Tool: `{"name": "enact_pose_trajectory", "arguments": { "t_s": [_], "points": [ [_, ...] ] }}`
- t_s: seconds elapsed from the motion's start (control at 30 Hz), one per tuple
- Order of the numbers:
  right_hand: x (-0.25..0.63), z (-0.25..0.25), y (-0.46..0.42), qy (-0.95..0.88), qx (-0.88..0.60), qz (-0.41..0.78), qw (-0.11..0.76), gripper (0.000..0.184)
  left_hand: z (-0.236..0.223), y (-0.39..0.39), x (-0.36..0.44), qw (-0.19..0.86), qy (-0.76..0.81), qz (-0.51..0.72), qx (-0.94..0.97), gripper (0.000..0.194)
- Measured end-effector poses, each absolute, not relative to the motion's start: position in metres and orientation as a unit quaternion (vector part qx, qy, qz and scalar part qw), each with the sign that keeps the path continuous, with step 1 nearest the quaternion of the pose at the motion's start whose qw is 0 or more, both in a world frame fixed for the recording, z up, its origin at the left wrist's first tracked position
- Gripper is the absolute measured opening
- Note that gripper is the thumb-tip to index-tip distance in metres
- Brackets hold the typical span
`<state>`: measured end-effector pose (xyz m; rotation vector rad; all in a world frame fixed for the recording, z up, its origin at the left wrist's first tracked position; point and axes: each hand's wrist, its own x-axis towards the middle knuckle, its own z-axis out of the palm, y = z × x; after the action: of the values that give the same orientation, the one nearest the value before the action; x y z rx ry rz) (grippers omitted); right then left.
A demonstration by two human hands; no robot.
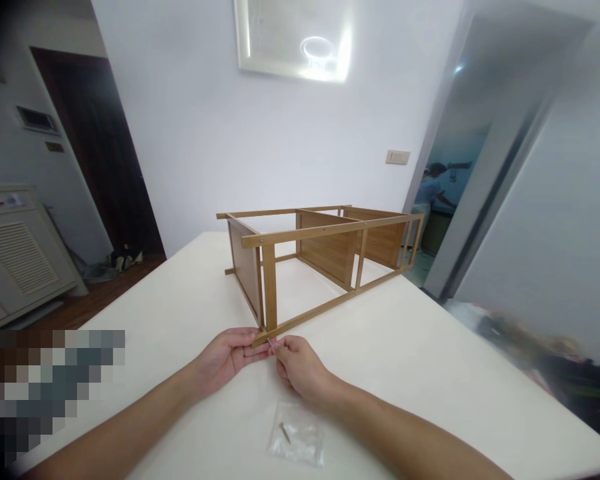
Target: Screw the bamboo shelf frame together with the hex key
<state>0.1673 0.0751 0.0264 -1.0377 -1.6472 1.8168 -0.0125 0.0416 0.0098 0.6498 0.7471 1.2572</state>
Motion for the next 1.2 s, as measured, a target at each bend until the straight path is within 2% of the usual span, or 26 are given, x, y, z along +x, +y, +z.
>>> {"name": "enact_pose_trajectory", "arguments": {
  "t_s": [0.2, 0.4, 0.67, 0.93, 1.07, 1.2],
  "points": [
    [0.167, 0.027, 0.076, -0.568, -0.373, 0.701, 0.215, 0.016, 0.015, 0.040, -0.011, 0.695, 0.341, 0.559, 0.298, 0.011],
    [0.160, 0.018, 0.075, -0.636, -0.413, 0.593, 0.272, 0.024, 0.015, 0.041, -0.011, 0.700, 0.341, 0.535, 0.328, 0.010],
    [0.160, 0.018, 0.078, -0.638, -0.406, 0.604, 0.250, 0.028, 0.016, 0.042, -0.010, 0.706, 0.341, 0.538, 0.308, 0.003],
    [0.166, 0.022, 0.077, -0.667, -0.368, 0.606, 0.229, 0.031, 0.014, 0.042, -0.010, 0.695, 0.344, 0.565, 0.283, 0.010],
    [0.174, 0.024, 0.076, -0.708, -0.361, 0.562, 0.229, 0.027, 0.014, 0.042, -0.009, 0.692, 0.347, 0.576, 0.262, 0.013],
    [0.179, 0.021, 0.076, -0.768, -0.350, 0.464, 0.269, 0.028, 0.014, 0.042, -0.009, 0.690, 0.351, 0.583, 0.247, 0.013]
  ]
}}
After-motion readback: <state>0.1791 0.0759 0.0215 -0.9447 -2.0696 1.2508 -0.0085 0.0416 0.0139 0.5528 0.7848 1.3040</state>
